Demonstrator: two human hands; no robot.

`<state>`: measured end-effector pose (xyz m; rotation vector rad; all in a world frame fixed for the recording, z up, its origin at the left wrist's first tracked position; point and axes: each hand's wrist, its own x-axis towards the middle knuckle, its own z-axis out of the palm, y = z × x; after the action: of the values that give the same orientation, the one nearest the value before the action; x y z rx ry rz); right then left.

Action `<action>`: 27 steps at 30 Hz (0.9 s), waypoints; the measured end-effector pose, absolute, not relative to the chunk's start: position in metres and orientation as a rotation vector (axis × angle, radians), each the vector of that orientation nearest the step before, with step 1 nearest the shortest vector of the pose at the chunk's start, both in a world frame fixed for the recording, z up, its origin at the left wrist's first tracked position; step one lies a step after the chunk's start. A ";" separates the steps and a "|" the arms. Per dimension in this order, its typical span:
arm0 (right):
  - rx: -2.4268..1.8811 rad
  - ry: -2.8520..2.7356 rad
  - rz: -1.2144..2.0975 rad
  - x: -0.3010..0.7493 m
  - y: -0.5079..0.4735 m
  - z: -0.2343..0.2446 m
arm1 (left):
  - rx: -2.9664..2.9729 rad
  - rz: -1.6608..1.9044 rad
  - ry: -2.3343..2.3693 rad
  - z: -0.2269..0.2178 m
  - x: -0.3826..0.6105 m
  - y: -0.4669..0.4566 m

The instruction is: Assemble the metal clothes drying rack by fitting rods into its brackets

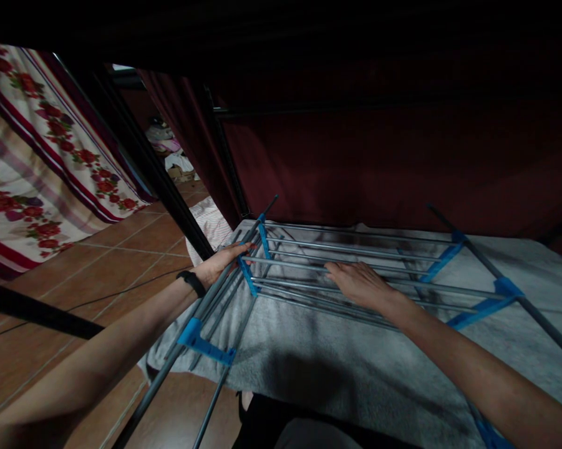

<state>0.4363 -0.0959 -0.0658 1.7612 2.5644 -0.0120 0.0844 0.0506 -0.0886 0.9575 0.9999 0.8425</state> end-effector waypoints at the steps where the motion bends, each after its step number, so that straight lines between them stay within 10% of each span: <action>1: 1.761 2.554 -0.023 0.436 -0.096 -0.065 | 0.962 0.842 1.002 -0.089 0.084 0.051; 27: 1.757 2.521 -0.032 0.437 -0.091 -0.060 | 0.983 0.865 1.019 -0.084 0.092 0.045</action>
<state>0.4366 -0.0913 -0.0602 1.7568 2.5210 -0.0317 0.0916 0.0446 -0.0840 0.9830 1.0188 0.8650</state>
